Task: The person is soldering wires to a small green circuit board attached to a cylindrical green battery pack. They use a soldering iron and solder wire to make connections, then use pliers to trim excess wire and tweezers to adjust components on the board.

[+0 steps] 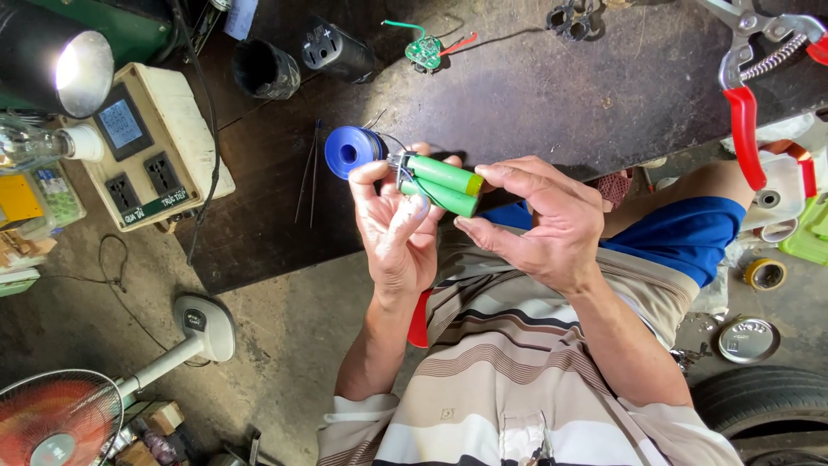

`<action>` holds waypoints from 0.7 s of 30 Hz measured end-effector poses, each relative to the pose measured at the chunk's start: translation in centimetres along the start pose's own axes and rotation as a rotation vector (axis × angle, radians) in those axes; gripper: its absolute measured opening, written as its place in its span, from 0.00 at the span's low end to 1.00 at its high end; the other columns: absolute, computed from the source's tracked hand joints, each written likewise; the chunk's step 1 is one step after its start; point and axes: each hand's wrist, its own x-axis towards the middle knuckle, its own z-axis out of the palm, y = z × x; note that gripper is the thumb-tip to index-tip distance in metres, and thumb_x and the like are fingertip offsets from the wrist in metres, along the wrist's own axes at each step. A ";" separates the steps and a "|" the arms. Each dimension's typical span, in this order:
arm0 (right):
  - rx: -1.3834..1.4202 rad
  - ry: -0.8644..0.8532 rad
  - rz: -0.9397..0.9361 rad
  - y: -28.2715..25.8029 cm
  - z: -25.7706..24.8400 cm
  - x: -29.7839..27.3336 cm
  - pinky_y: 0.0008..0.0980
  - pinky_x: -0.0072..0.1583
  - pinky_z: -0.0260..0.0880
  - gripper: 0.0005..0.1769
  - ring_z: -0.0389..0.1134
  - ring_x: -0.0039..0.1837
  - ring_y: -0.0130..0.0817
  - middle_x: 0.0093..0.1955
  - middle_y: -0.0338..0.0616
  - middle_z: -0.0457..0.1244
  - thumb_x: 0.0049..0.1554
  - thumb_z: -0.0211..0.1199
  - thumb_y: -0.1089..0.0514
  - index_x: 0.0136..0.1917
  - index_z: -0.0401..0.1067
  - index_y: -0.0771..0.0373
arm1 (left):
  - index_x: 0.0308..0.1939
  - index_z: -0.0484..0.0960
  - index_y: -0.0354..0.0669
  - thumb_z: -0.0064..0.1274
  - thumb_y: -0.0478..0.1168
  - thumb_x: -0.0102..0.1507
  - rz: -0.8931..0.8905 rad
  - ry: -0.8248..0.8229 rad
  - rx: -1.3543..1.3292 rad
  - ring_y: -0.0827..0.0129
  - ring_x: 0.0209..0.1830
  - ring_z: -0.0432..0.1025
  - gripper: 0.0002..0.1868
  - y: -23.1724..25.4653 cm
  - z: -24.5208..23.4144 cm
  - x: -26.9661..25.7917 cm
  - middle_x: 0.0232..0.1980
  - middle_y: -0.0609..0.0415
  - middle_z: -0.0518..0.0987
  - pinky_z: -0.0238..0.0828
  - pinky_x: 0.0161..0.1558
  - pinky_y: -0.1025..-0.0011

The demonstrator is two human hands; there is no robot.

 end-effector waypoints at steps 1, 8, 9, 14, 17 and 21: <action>0.008 0.010 0.015 0.3 -0.1 -0.2 0.43 0.53 0.76 0.22 0.73 0.47 0.44 0.46 0.56 0.69 0.48 0.80 0.69 0.54 0.76 0.76 | 0.57 0.64 0.47 0.56 0.25 0.63 0.038 -0.002 0.057 0.37 0.63 0.73 0.24 -0.1 -0.1 0.2 0.67 0.31 0.72 0.81 0.58 0.51; -0.084 -0.067 -0.024 1.0 -1.2 0.8 0.44 0.52 0.76 0.21 0.74 0.46 0.47 0.44 0.57 0.69 0.49 0.80 0.69 0.54 0.77 0.77 | 0.64 0.60 0.44 0.57 0.20 0.62 0.212 -0.051 0.196 0.37 0.64 0.72 0.33 -0.4 0.2 0.3 0.67 0.32 0.72 0.79 0.61 0.50; -0.071 -0.080 -0.014 1.1 -1.4 1.0 0.44 0.52 0.76 0.20 0.74 0.46 0.47 0.45 0.58 0.70 0.50 0.78 0.70 0.54 0.77 0.77 | 0.62 0.63 0.42 0.58 0.21 0.62 0.224 -0.072 0.223 0.38 0.64 0.73 0.29 -0.3 -0.1 0.4 0.66 0.32 0.73 0.80 0.60 0.51; -0.022 -0.095 0.019 1.7 -1.8 0.7 0.43 0.51 0.75 0.20 0.73 0.45 0.44 0.44 0.59 0.69 0.49 0.78 0.71 0.54 0.76 0.79 | 0.59 0.69 0.37 0.59 0.23 0.63 0.202 -0.052 0.204 0.45 0.63 0.74 0.23 -0.4 -0.2 0.1 0.65 0.33 0.75 0.82 0.59 0.59; 0.009 -0.035 0.003 0.7 -1.1 0.6 0.42 0.49 0.74 0.21 0.72 0.43 0.42 0.44 0.59 0.69 0.47 0.81 0.67 0.51 0.77 0.77 | 0.63 0.65 0.34 0.53 0.25 0.66 0.028 0.006 0.016 0.45 0.57 0.78 0.23 -0.9 -1.3 -0.3 0.65 0.28 0.74 0.84 0.55 0.55; -0.009 -0.032 -0.030 -0.3 -0.5 0.4 0.41 0.51 0.76 0.27 0.74 0.44 0.44 0.44 0.59 0.70 0.43 0.83 0.67 0.53 0.77 0.77 | 0.64 0.67 0.36 0.51 0.31 0.69 -0.107 0.045 -0.097 0.47 0.53 0.80 0.20 -0.5 -2.0 -0.4 0.61 0.30 0.77 0.86 0.51 0.56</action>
